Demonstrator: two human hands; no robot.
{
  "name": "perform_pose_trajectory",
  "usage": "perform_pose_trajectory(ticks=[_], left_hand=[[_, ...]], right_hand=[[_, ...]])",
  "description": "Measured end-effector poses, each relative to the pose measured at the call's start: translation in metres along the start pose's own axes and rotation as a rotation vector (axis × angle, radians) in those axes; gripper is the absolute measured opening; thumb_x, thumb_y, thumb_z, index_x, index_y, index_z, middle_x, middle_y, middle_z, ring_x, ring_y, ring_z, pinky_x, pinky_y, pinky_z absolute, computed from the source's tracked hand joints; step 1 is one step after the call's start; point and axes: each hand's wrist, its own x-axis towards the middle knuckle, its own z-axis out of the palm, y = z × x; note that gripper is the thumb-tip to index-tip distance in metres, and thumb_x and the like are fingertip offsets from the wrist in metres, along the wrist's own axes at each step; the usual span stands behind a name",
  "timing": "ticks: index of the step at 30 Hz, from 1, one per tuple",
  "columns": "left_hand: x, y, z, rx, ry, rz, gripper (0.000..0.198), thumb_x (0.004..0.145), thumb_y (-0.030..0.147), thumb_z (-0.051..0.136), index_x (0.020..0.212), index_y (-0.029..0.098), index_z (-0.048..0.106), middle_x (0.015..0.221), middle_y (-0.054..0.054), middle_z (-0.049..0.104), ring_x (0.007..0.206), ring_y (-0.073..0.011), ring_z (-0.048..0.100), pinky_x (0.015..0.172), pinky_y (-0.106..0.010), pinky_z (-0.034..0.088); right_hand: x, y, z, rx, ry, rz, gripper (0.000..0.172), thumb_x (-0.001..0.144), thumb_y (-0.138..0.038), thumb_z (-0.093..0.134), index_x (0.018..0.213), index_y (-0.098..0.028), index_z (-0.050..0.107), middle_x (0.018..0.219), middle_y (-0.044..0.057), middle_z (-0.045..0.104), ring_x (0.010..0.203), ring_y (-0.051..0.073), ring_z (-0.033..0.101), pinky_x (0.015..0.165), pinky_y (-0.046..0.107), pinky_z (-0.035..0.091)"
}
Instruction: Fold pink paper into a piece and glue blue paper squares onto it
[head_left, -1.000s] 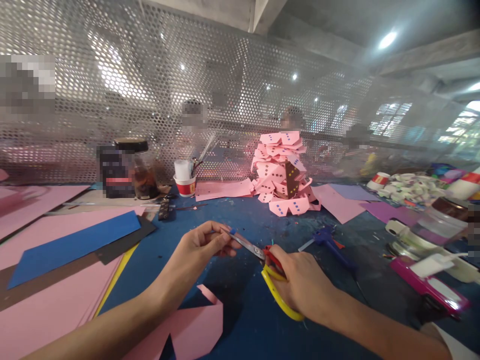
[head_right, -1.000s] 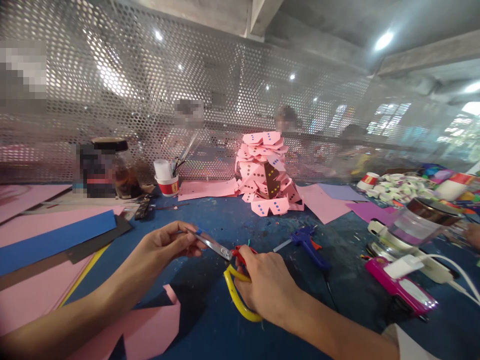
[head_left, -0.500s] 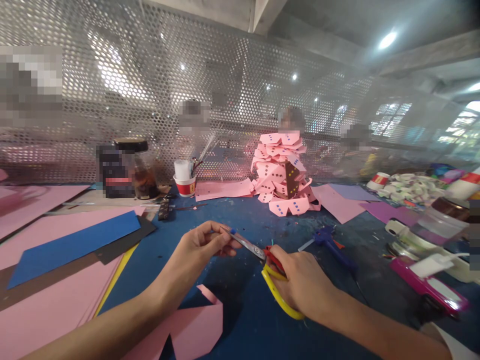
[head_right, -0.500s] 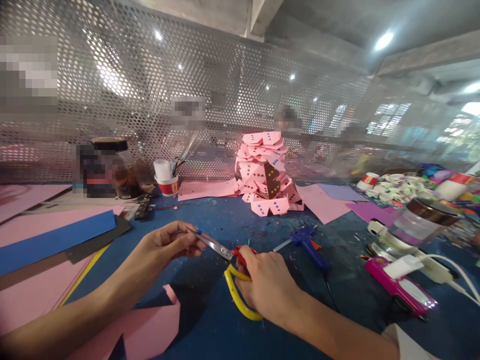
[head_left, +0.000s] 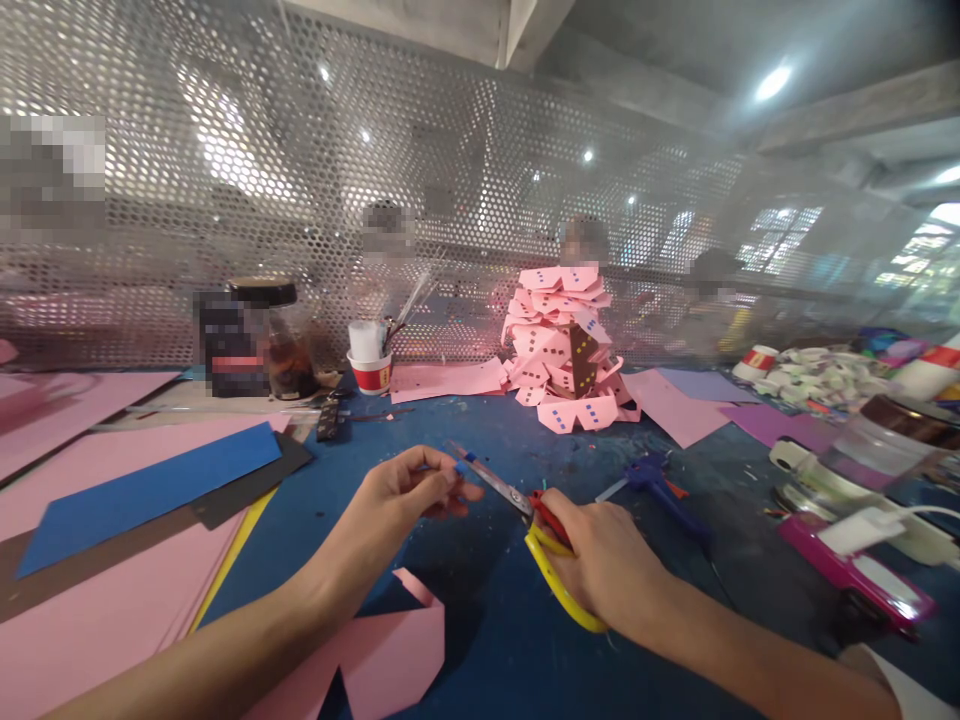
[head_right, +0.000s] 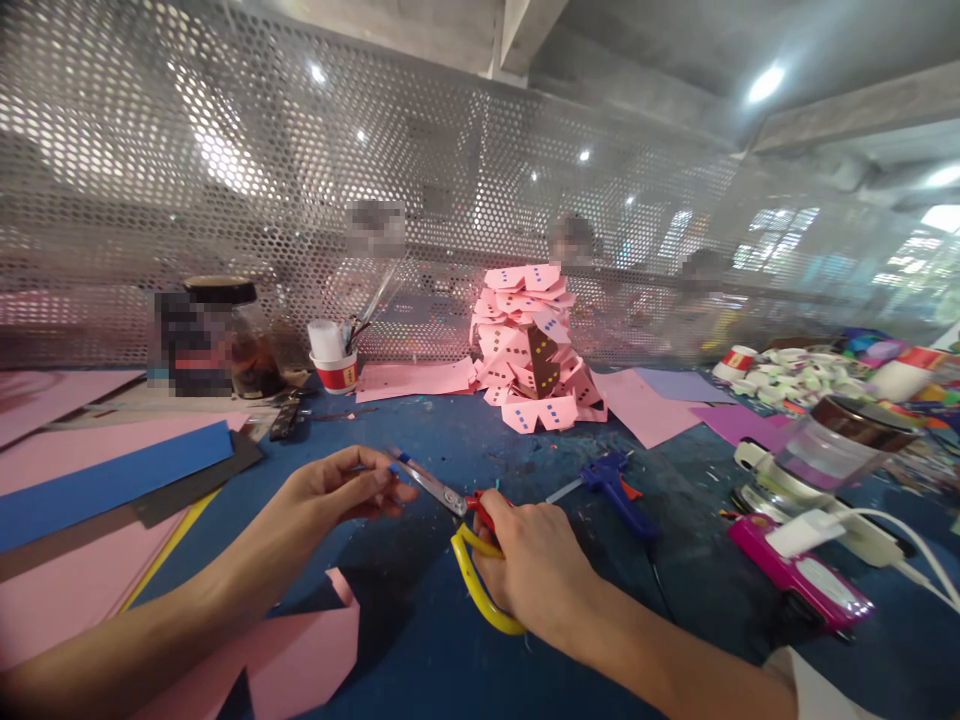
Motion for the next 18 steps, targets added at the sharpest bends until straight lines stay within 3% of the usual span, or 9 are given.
perform_pose_trajectory(ticks=[10,18], left_hand=[[-0.002,0.003,0.001,-0.022,0.006,-0.009,0.028,0.085,0.045,0.068,0.089,0.019,0.059,0.091,-0.008,0.081,0.075,-0.0152,0.068,0.074,-0.028,0.049],[-0.002,0.001,0.000,-0.106,0.008,0.013,0.027,0.084,0.042,0.072,0.090,0.019,0.059,0.088,-0.007,0.080,0.073,-0.0154,0.068,0.075,-0.029,0.051]], right_hand=[[0.002,0.002,-0.001,0.026,0.002,-0.014,0.009,0.089,-0.029,0.054,0.088,-0.020,0.056,0.061,0.001,0.069,0.050,0.017,0.062,0.051,0.030,0.017],[-0.001,0.001,-0.007,0.134,0.004,-0.053,0.020,0.082,-0.020,0.054,0.102,-0.021,0.051,0.086,0.001,0.069,0.069,0.018,0.066,0.058,0.028,0.027]])
